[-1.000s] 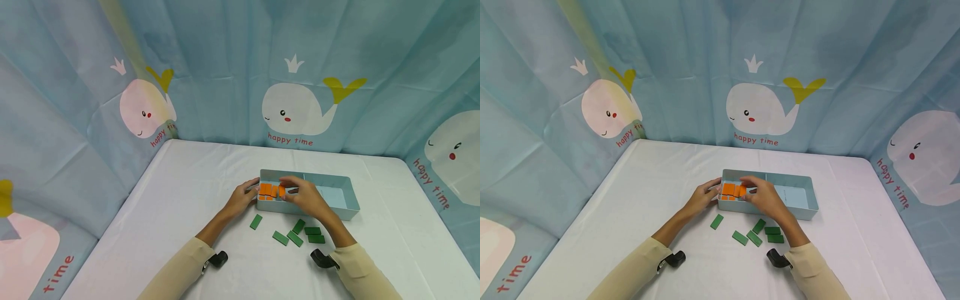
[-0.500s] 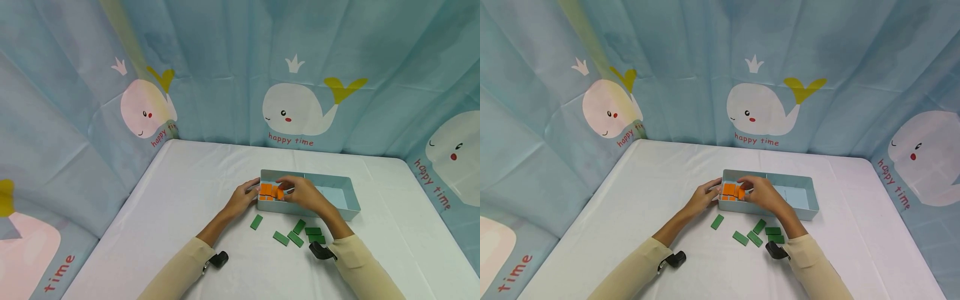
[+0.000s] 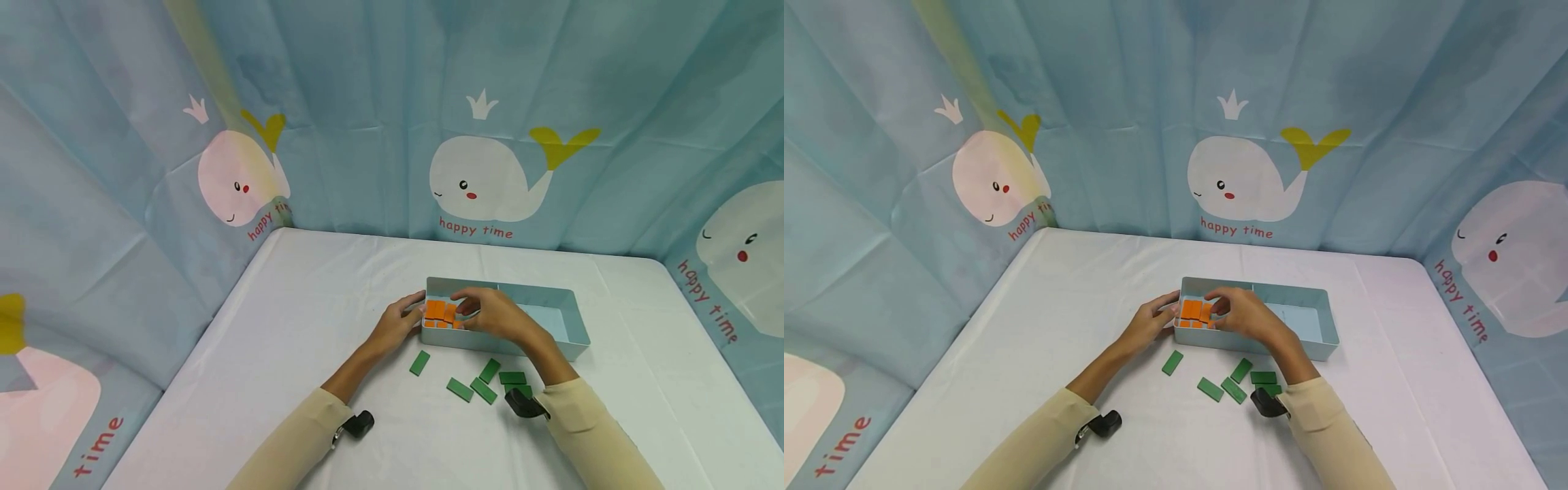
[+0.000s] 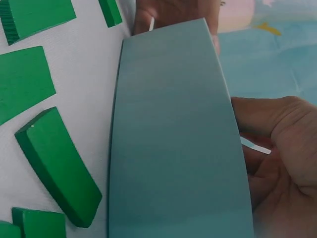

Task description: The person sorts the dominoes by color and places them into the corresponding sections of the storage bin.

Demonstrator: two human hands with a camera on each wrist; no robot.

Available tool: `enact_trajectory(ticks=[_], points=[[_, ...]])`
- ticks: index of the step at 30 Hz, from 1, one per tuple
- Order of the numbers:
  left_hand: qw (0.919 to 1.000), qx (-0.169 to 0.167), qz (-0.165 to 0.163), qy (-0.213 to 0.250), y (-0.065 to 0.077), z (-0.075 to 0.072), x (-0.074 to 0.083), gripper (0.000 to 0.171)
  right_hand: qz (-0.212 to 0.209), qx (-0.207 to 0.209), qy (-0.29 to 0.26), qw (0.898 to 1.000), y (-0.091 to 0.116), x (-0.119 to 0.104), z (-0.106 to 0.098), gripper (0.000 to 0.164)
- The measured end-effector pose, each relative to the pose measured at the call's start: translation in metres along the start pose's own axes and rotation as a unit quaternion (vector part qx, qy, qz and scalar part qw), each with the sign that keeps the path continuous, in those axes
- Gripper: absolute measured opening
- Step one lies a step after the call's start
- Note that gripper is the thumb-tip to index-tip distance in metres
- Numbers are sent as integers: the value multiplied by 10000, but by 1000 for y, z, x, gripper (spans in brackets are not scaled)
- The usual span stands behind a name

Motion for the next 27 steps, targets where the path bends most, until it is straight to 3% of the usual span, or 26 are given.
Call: enact_trajectory(ticks=[12, 27], points=[[9998, 61, -43, -166, 1, 0, 0, 56, -155, 430, -418, 9981, 9, 2, -2, 55], [9997, 60, -18, -226, 1, 0, 1, 55, -807, 1157, -582, 9883, 30, -3, -12, 44]])
Point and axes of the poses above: each hand's wrist, its own y-axis away from the middle knuckle, its own z-axis out of the palm, x = y × z, the point moved 10 cm from there along -y, towards the middle knuckle, and after that the axes turned 2 degrees about x, right-handed, at the moved point
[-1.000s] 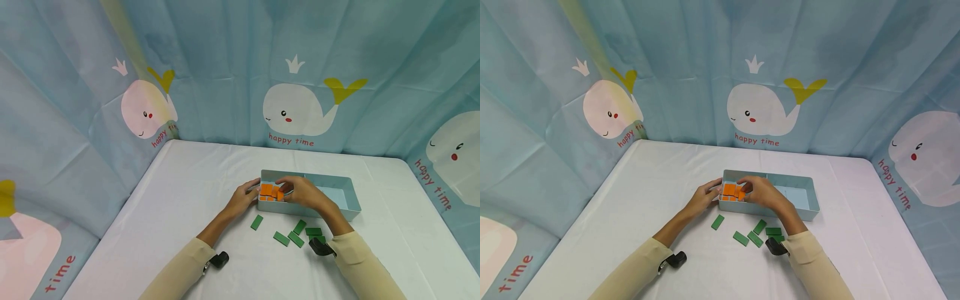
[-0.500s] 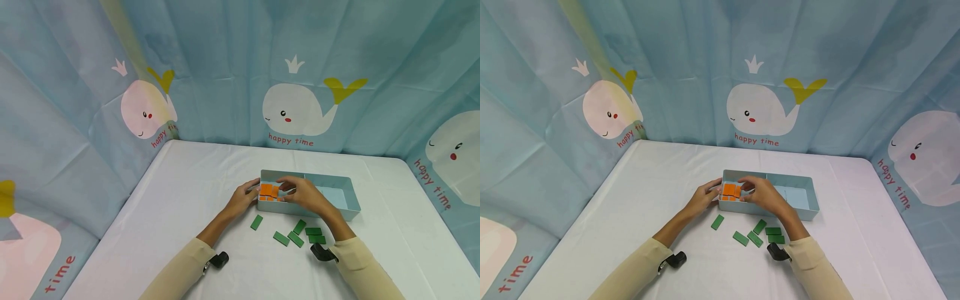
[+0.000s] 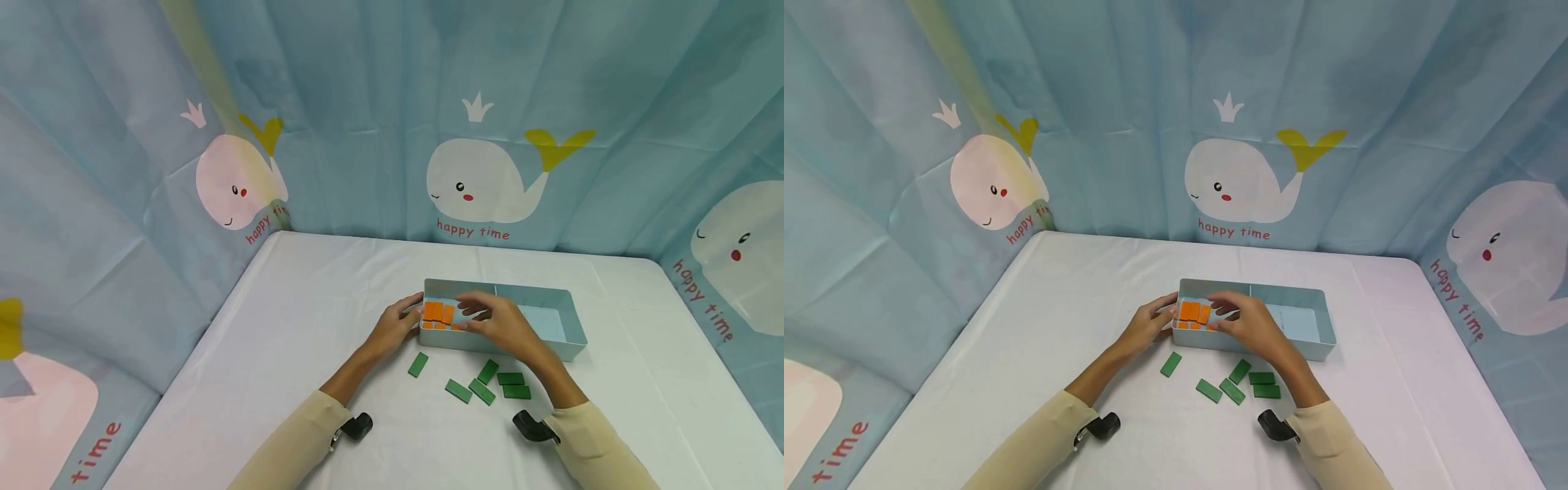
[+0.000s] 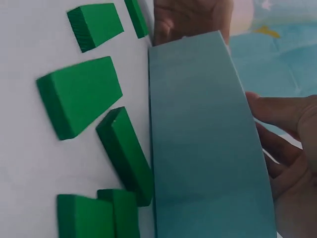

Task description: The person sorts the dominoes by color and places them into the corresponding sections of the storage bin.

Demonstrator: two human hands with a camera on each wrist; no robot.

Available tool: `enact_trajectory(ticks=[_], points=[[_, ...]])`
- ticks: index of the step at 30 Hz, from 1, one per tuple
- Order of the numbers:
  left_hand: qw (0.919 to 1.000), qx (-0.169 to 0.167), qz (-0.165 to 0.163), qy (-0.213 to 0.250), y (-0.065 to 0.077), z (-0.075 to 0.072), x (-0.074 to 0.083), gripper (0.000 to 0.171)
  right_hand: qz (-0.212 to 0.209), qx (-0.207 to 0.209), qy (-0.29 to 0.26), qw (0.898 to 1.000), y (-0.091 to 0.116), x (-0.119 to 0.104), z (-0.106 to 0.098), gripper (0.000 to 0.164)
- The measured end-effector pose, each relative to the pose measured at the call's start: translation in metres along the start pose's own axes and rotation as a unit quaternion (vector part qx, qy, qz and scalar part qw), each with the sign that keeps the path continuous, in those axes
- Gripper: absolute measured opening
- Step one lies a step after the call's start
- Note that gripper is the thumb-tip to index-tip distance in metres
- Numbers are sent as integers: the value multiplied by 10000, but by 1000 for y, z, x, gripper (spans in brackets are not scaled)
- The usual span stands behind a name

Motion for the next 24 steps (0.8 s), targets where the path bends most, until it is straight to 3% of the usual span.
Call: enact_trajectory(ticks=[17, 24], points=[[9991, 147, 44, -404, 0, -3, 1, 54, -700, 780, -144, 9944, 41, -14, -26, 43], [9992, 117, 25, -387, -1, -2, 0, 54, -982, 796, -263, 9916, 59, -15, -29, 45]])
Point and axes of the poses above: each hand's wrist, its own y-axis away from the middle knuckle, its own z-axis out of the palm, x = y × z, the point moved 10 cm from there along -y, towards the middle knuckle, and after that the axes turned 2 degrees about x, right-handed, at the moved point
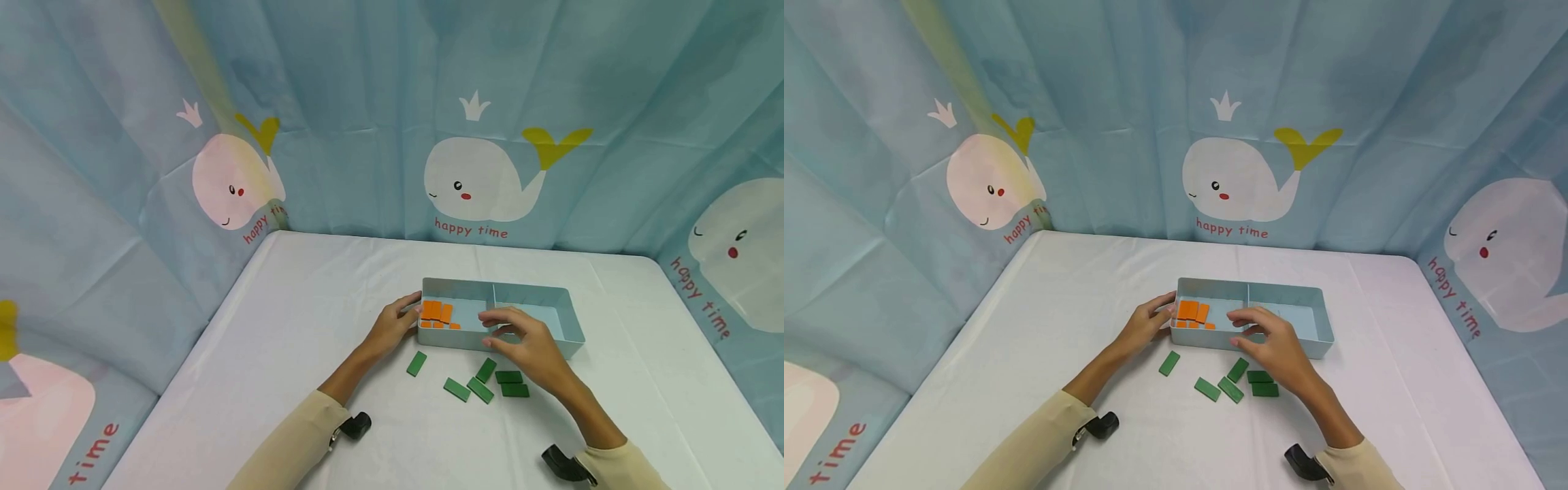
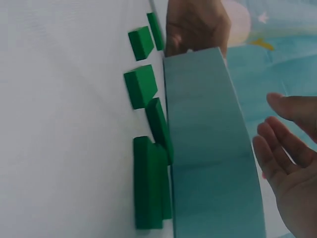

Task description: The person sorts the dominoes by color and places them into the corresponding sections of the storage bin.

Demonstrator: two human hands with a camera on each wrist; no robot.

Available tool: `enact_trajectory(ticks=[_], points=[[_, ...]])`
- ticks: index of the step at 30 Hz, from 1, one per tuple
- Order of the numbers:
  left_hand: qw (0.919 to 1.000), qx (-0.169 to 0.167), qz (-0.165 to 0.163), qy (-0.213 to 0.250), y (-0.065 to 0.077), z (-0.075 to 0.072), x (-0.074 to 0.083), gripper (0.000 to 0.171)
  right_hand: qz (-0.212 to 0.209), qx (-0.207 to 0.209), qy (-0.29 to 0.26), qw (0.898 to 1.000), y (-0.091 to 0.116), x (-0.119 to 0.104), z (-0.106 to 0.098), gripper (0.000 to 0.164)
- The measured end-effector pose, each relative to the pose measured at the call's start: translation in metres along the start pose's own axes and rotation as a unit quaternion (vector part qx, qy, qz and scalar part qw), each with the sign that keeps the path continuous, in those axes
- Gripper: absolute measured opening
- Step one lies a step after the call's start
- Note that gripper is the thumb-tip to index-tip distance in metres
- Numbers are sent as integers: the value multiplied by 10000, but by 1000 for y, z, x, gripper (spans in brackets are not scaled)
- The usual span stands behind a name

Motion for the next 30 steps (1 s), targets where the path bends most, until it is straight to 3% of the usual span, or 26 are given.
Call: enact_trajectory(ticks=[13, 30], points=[[10000, 3, -47, 42, 0, 0, 0, 54, 388, -475, -158, 9980, 31, 14, 2, 39], [9999, 104, -22, -130, -1, -1, 0, 53, 1361, -968, 118, 9859, 57, 41, -1, 45]])
Point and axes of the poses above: each hand's wrist, its own y-axis away from the middle knuckle, its own z-axis out of the palm, x = y × z, the point moved 10 cm from there along -y, towards the middle knuckle, and after that the axes turned 2 degrees about x, right-handed, at the moved point
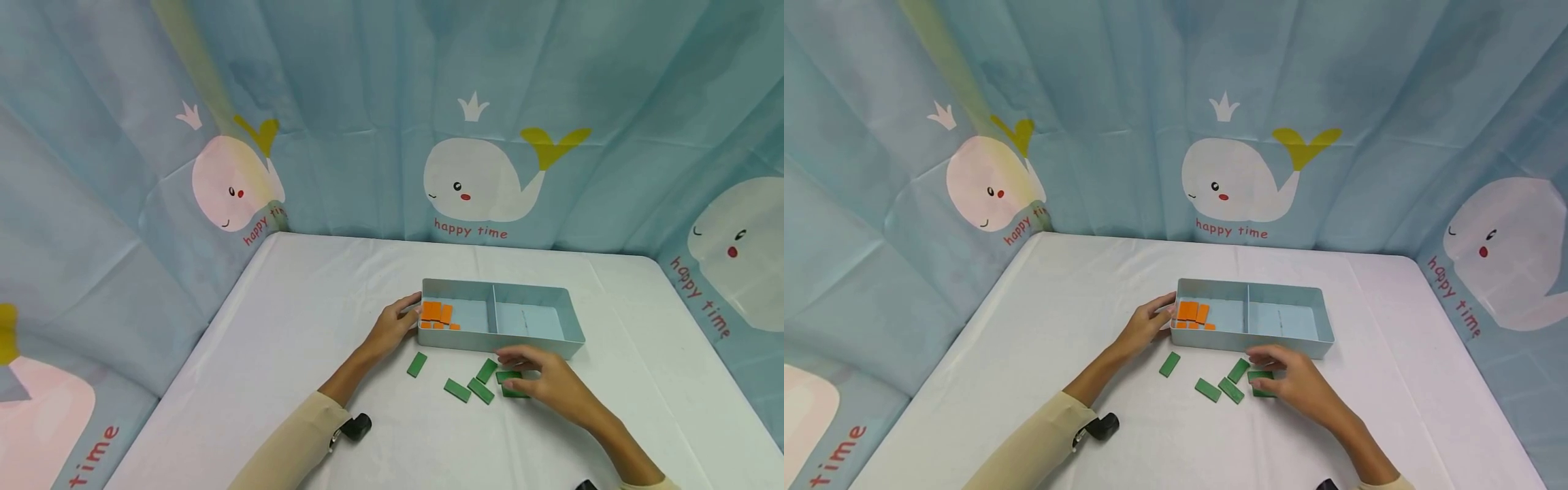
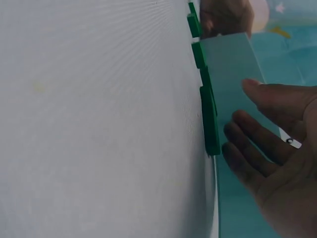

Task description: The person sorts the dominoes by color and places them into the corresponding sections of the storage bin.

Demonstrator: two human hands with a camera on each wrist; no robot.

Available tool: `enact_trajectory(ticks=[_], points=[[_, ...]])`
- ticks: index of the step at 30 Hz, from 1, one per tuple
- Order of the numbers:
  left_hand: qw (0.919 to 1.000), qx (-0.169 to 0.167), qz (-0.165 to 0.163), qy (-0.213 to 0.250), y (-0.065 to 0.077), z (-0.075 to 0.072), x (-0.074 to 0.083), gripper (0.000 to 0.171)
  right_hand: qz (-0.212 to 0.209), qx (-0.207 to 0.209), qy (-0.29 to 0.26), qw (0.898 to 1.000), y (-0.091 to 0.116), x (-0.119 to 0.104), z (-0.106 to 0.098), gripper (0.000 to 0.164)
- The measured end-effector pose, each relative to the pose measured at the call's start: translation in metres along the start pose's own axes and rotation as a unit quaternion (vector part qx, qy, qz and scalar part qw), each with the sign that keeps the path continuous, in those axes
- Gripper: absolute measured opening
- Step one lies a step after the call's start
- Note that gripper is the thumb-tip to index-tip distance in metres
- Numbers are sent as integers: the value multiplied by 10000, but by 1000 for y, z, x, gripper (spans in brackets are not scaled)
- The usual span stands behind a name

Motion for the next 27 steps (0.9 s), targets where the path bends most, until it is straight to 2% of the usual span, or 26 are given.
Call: enact_trajectory(ticks=[7, 21, 27], points=[[9997, -118, -10, 210, -1, 2, 0, 54, 246, -94, 245, 9994, 4, 9, -4, 47], [9997, -166, 30, 189, 0, 2, 0, 54, 394, -163, 242, 9988, 15, 12, -9, 46], [9998, -145, 72, 107, 0, 1, 0, 54, 500, -336, 44, 9982, 18, 14, -7, 50]])
Point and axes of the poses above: each hand's wrist, its own y-axis away from the middle knuckle, its own z-axis out of the palm, x = y × z, the point moved 10 cm from there along -y, towards the middle knuckle, and after that the axes turned 2 degrees about x, right-handed, at the moved point
